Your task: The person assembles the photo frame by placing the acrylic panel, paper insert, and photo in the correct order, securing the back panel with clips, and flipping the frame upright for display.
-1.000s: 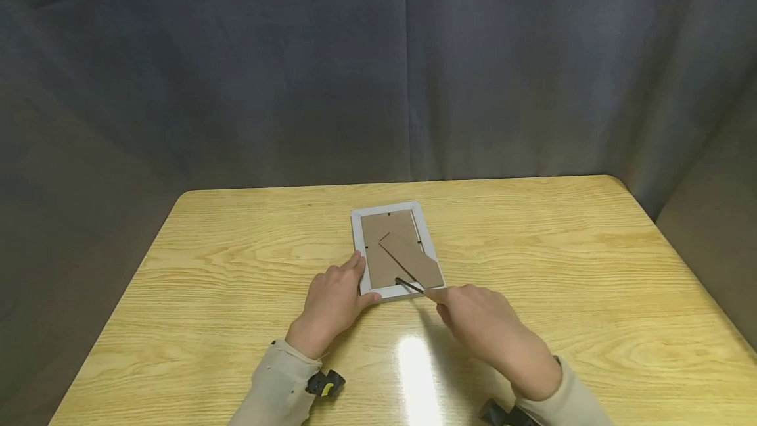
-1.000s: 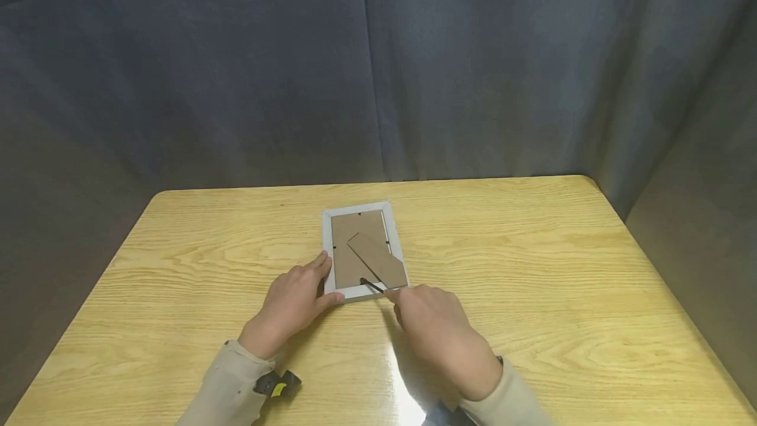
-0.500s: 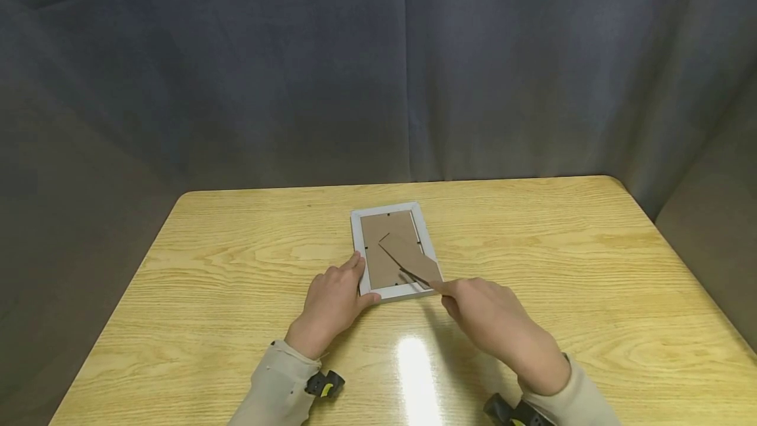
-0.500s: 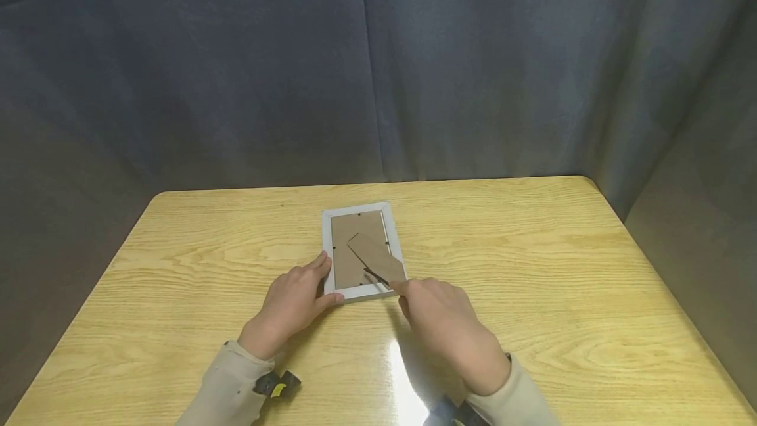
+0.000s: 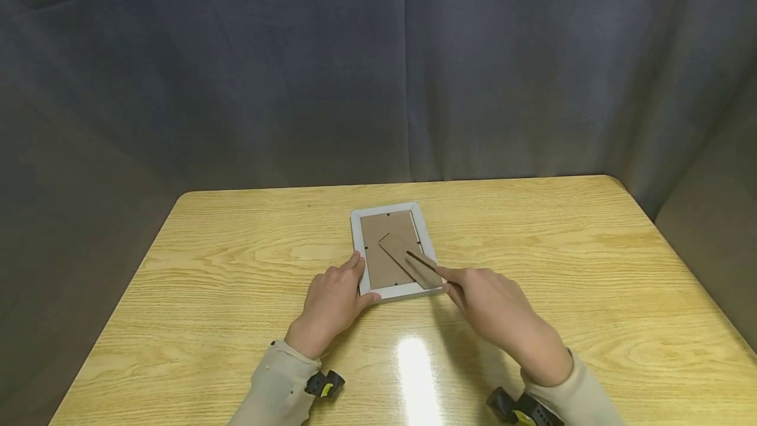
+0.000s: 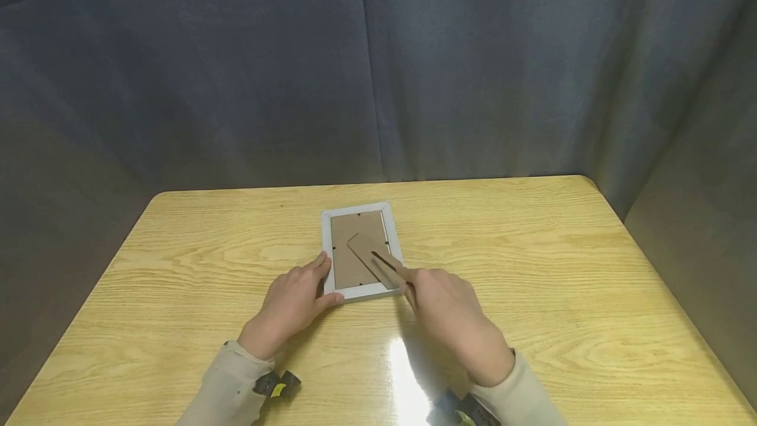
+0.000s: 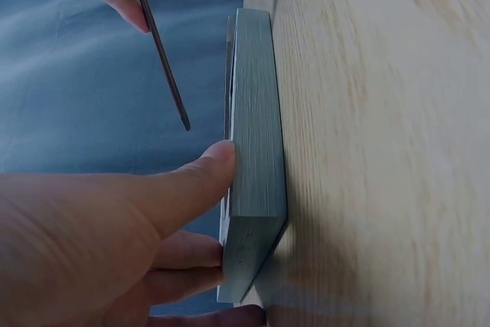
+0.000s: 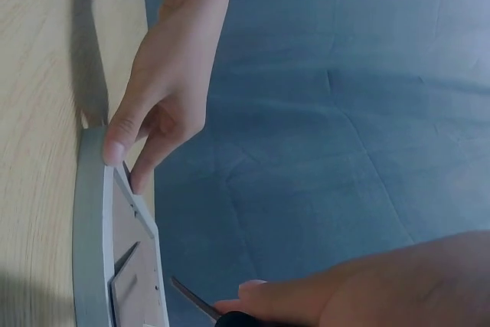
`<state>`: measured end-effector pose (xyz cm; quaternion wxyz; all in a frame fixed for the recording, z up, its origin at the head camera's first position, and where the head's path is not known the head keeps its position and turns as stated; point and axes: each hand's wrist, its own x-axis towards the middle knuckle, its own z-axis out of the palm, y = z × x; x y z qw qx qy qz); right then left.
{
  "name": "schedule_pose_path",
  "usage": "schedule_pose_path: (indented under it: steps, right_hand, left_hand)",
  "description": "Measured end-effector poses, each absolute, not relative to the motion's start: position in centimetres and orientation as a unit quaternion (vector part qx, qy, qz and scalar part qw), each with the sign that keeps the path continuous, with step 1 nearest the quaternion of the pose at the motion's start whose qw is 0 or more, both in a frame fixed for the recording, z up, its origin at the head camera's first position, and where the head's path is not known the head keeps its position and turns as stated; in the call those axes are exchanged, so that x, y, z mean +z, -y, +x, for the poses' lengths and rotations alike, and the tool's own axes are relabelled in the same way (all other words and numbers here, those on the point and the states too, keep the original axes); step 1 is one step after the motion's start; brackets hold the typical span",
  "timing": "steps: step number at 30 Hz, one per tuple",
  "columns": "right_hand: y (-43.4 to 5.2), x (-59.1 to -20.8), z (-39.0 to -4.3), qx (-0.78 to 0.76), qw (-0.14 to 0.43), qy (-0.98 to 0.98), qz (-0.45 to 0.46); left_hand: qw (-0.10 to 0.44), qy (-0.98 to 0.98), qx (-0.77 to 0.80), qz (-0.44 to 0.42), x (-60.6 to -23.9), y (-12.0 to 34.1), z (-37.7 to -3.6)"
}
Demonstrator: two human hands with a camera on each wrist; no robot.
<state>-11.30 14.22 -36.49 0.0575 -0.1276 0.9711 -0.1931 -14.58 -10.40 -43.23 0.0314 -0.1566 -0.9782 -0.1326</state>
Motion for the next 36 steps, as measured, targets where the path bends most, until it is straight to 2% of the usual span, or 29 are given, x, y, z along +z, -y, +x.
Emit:
schedule_pose_path:
  steps: [10,29,36]
  right_hand:
    - [-14.8,-36.9,-12.0,-0.205,0.027,-0.971,-0.123]
    - [-16.1,-38.0,-13.7,-0.217,0.038,-0.972,-0.075]
    - [-16.6,-37.9,-14.1,-0.220,0.022,-0.973,-0.063]
  left_hand:
    - [0.033,0.978,-0.135,-0.159,-43.3,10.4,-14.6]
    - [0.021,0.980,-0.131,-0.150,-43.2,10.4,-14.5]
    - [0.021,0.980,-0.131,-0.149,-43.2,10.4,-14.5]
